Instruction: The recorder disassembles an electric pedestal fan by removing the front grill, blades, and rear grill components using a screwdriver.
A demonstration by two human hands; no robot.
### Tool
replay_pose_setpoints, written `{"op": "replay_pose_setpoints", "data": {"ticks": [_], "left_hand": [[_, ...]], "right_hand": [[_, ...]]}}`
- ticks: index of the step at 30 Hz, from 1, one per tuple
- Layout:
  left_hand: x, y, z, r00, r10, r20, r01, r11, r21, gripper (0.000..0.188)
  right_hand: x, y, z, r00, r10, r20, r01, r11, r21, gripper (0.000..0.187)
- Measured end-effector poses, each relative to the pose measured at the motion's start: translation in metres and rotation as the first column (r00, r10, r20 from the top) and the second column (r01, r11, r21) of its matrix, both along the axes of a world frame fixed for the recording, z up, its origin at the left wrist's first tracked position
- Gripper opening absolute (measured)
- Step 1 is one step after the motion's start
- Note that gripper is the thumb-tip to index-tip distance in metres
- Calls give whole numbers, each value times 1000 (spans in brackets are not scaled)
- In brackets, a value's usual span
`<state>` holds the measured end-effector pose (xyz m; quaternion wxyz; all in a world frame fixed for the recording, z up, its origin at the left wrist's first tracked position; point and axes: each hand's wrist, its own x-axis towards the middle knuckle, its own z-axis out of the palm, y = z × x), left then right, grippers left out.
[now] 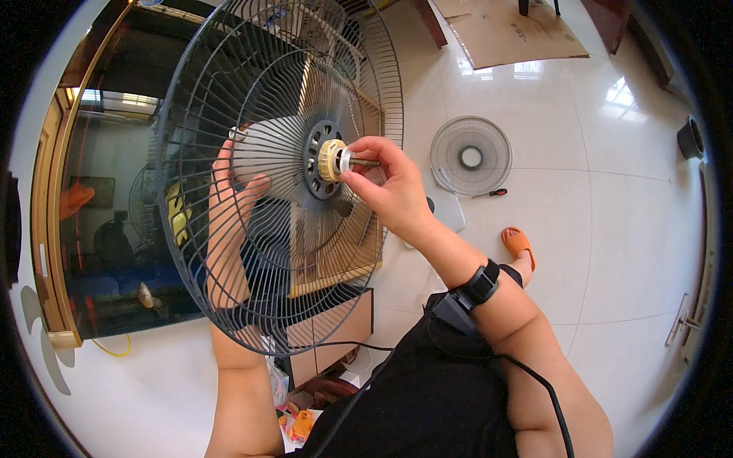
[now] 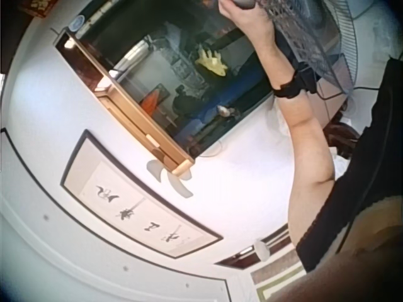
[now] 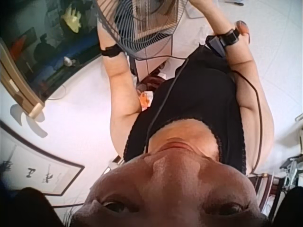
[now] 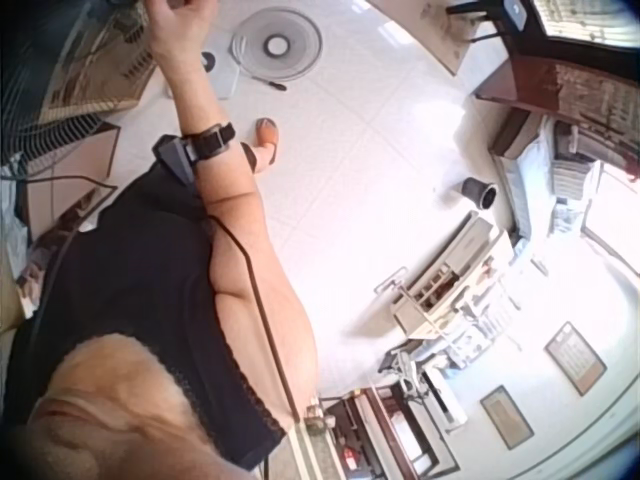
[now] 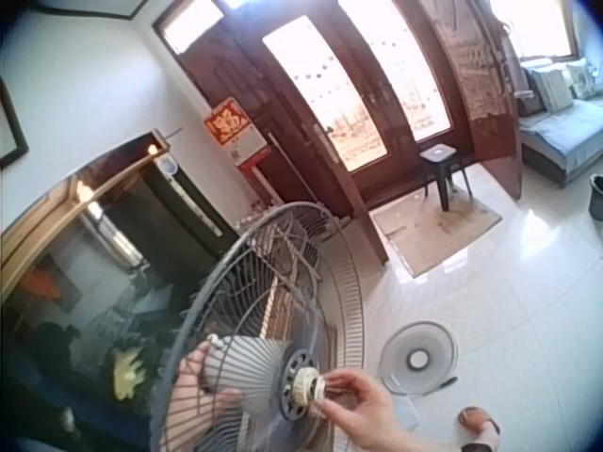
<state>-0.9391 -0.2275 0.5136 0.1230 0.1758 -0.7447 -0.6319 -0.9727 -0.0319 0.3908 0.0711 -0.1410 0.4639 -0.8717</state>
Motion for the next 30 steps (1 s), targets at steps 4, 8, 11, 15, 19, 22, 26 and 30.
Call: {"op": "replay_pose_setpoints", "data": {"ticks": [4,8,11,15,19,22,26,30], "left_hand": [[5,-12,-6,996,-90,8,87,927,-364,69],[4,-17,-8,992,-125,14,104,754,-649,78],[5,-14,-3,991,-131,20,110,734,-670,79],[9,-11,1,991,-129,26,111,719,-686,80],[8,-11,0,991,-131,30,115,716,-688,80],[7,-11,0,991,-133,30,117,714,-690,81],[11,-10,4,991,-127,30,111,699,-706,82],[8,-8,1,990,-135,32,117,687,-717,83]], "right_hand": [[1,4,-5,999,21,33,-18,996,-86,35],[1,7,-7,999,43,33,-40,997,-73,34],[1,10,-3,997,58,42,-56,997,-47,33],[0,12,-4,994,105,45,-99,989,-113,33],[-2,15,-4,983,168,71,-161,982,-102,33],[-3,16,-5,982,177,65,-169,979,-117,34],[-2,13,-3,979,195,65,-179,965,-190,34],[-3,15,-6,981,185,64,-174,973,-150,33]]}}
